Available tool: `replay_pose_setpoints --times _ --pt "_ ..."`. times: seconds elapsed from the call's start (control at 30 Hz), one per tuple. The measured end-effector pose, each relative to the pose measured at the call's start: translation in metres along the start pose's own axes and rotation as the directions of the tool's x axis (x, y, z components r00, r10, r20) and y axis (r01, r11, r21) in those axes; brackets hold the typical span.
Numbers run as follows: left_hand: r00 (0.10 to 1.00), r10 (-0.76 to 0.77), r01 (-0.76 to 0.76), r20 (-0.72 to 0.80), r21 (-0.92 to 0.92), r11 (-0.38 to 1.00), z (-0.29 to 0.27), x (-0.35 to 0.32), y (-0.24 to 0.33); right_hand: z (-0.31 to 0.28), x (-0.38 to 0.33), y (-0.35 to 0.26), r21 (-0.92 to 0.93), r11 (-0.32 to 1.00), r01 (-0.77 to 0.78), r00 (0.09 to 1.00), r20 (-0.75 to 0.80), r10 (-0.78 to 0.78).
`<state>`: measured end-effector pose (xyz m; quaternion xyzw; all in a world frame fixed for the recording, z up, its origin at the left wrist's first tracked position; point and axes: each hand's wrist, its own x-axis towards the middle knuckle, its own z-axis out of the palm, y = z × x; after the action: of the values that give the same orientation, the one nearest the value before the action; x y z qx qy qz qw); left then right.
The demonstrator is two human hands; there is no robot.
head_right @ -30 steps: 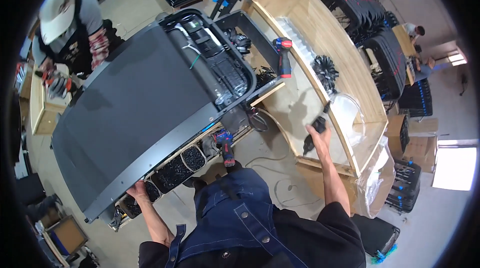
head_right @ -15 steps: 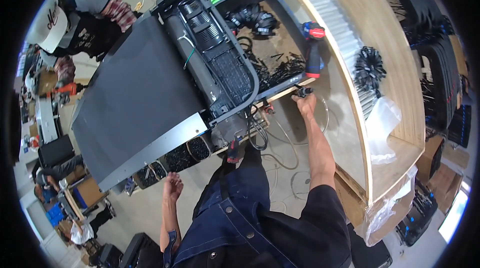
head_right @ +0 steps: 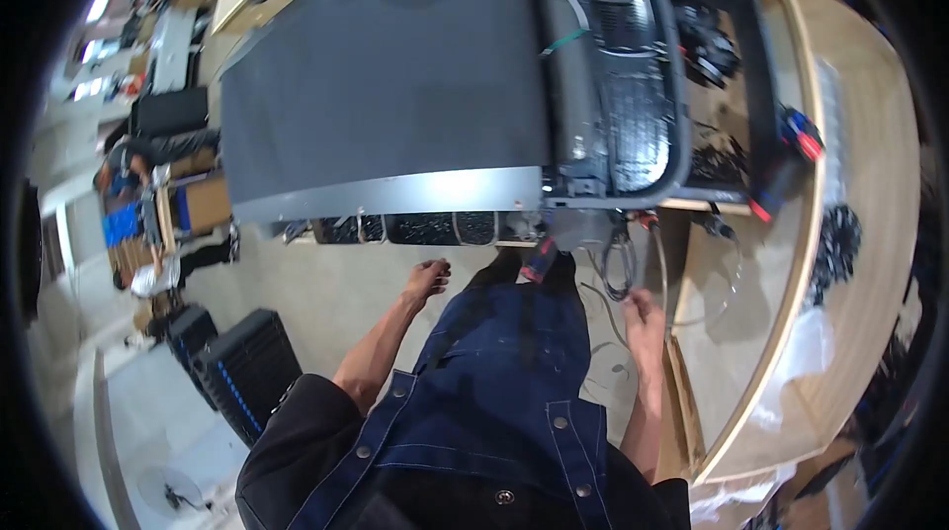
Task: Assembling the cover and internal components of a motorized treadmill using power tools on an assembly line.
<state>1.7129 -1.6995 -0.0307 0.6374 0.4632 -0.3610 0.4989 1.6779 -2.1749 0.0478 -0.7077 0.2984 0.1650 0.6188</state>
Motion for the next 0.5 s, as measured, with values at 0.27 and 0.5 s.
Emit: replay_pose_setpoints --times 0.27,0.5 --pt "0.697 0.644 -0.448 -0.317 0.509 0.735 -0.027 0.074 0.008 0.003 0.230 0.217 -0.064 0.977 0.205 0.940 -0.265 -0.215" --pt "0.723 0.675 -0.223 -0.147 0.875 0.429 -0.005 0.106 0.044 -0.019 0.208 0.224 0.274 0.910 0.311 0.944 -0.202 -0.262"
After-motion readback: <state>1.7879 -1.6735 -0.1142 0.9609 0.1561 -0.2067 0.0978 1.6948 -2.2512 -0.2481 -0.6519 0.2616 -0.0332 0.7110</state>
